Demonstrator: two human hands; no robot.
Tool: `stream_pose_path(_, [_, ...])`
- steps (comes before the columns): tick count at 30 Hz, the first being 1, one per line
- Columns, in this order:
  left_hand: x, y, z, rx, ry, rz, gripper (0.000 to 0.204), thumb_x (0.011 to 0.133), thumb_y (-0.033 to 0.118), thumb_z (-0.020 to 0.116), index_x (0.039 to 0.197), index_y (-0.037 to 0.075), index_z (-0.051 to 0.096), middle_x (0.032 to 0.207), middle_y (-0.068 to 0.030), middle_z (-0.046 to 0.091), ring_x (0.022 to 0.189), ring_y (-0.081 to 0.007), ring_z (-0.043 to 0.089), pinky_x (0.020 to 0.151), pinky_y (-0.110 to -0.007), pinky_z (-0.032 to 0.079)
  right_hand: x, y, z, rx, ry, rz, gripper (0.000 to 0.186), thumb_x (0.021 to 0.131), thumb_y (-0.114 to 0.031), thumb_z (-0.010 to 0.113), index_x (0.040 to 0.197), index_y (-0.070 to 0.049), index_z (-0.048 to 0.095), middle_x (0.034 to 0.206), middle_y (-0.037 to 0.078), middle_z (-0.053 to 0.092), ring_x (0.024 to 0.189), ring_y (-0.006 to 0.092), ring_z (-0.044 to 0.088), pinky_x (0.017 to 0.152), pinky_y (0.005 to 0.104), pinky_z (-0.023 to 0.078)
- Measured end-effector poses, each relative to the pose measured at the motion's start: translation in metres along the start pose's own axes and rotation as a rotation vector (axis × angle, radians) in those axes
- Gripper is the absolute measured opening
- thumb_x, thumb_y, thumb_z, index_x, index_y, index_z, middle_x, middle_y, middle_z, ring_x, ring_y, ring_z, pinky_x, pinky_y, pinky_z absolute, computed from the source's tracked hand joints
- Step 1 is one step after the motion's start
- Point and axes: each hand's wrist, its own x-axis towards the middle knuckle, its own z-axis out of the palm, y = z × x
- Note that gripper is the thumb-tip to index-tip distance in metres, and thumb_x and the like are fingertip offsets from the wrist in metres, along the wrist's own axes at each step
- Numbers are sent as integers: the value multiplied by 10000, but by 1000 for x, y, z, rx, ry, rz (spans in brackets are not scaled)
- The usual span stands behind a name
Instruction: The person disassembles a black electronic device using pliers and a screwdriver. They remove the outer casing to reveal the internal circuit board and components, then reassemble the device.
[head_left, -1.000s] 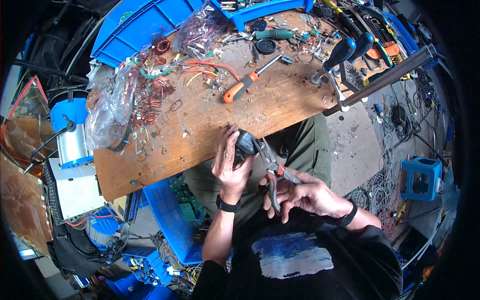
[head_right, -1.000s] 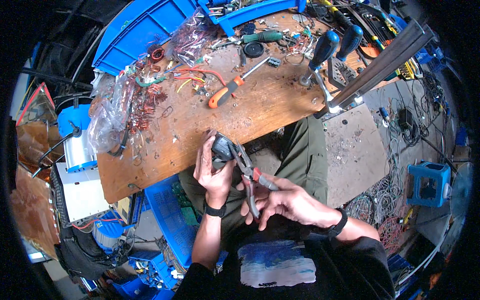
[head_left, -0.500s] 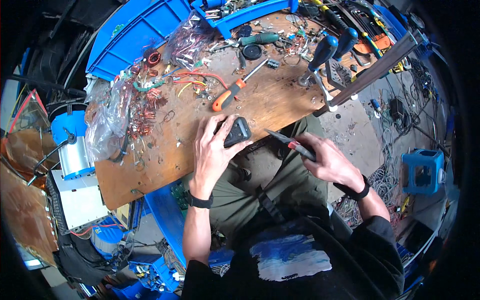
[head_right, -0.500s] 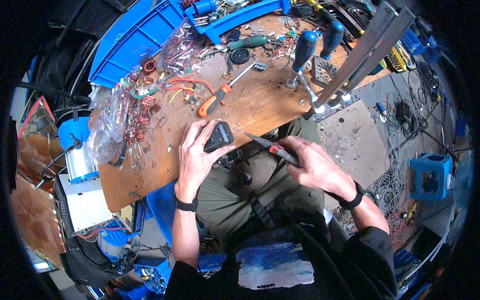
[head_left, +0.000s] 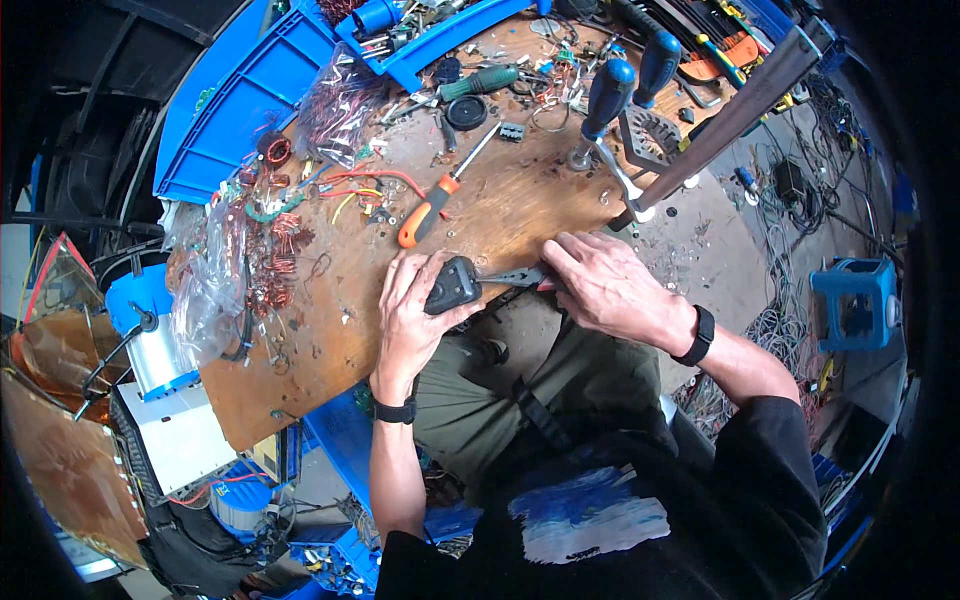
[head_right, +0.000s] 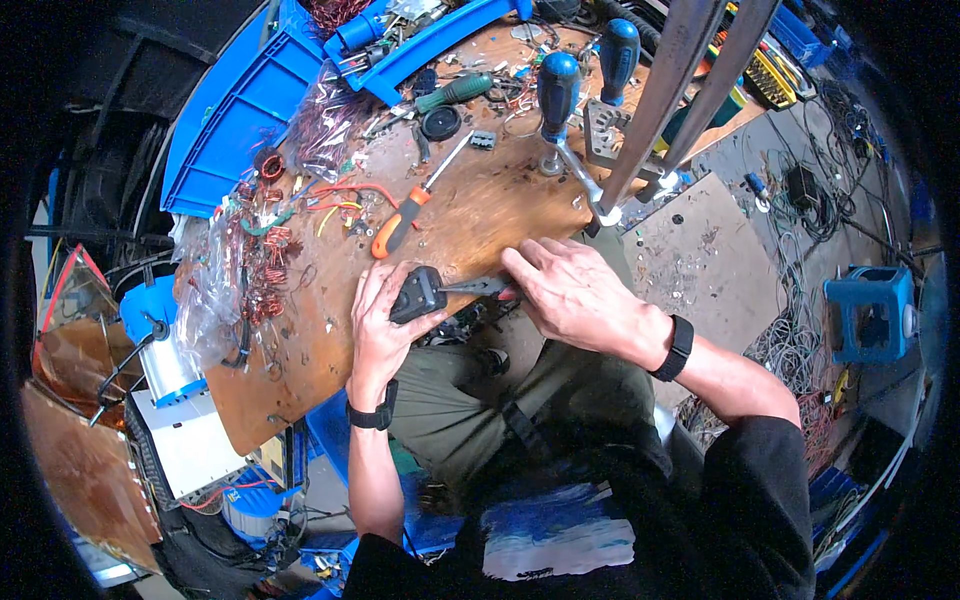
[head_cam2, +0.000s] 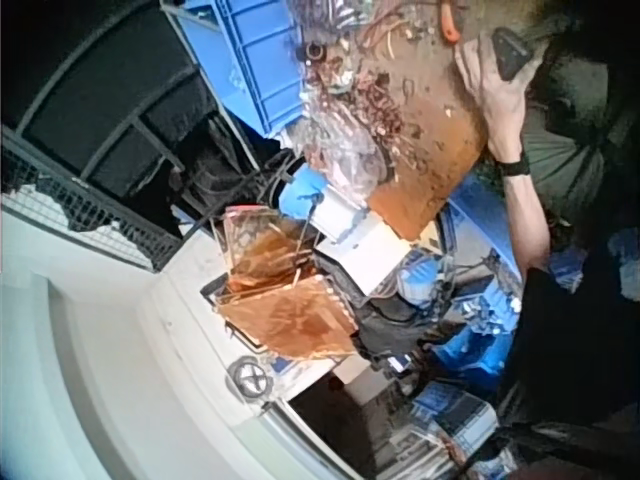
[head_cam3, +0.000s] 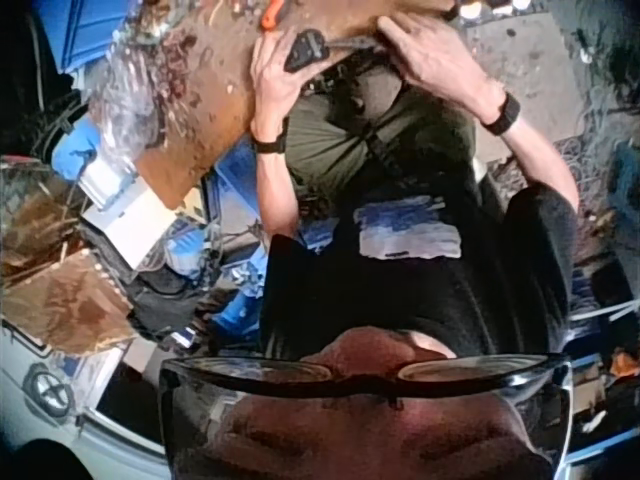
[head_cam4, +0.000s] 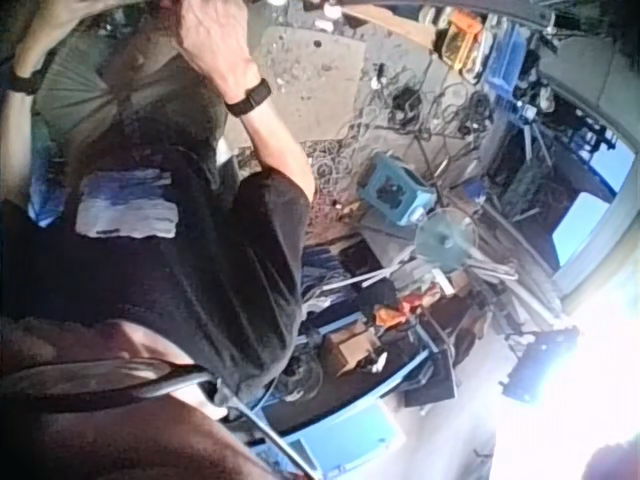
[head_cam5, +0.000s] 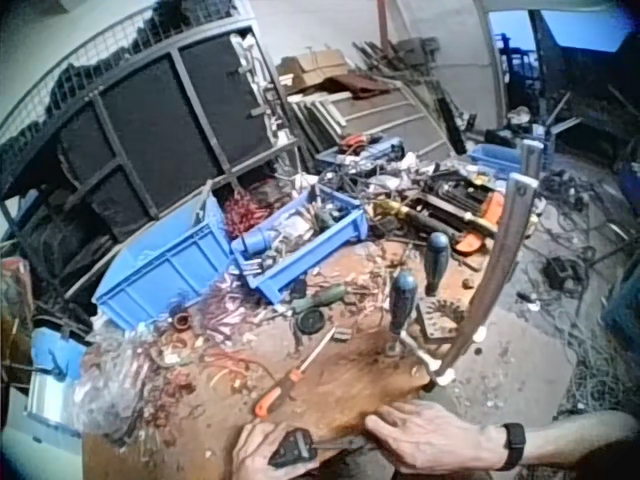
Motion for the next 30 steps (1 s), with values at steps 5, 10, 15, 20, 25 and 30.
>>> stream_pose_path(5, [2,1,-2,-78,-17,-15,710,678,352,923,1273,47,683,1083,-123,650,1061,-372,589,983,-489,490,14,2,3,-52,-39,-12,250,890,-148,675,1078,-66,533,890,144,600,856,352,650,714,473,520])
stream_pose_path(10, [4,-1,-4,-65,-16,31,689,668,332,929,1252,51,696,1082,-120,647,1055,-361,591,971,-474,499,22,12,5,-126,-69,-29,305,918,-163,634,1213,-122,566,879,134,602,860,341,667,686,469,527])
stream_pose_path(15, [3,-4,-6,-51,-16,48,692,667,314,929,1266,60,695,1093,-115,644,1059,-344,589,969,-457,498,26,12,-3,-150,-236,-54,341,939,-286,666,1234,-127,602,806,146,655,768,358,698,664,475,533])
stream_pose_path(20, [3,-4,-11,-18,-40,26,691,671,317,918,1276,70,695,1083,-112,638,1043,-326,595,1001,-455,477,30,11,-3,-108,-231,-110,396,1008,-478,595,1195,-130,621,647,149,631,640,387,673,591,499,523])
stream_pose_path(25, [4,-3,-11,-16,-56,48,698,663,338,915,1273,76,697,1070,-112,635,1047,-334,601,1120,-518,426,33,12,5,-147,-228,-113,383,1021,-509,576,1136,-145,608,611,126,588,611,375,660,549,488,512])
stream_pose_path(30, [3,-3,-11,-10,-69,18,695,671,371,907,1269,83,700,1073,-112,640,1083,-346,605,1169,-557,383,33,15,9,-127,-230,-131,361,1032,-485,564,1107,-134,600,744,123,648,655,374,678,568,489,532])
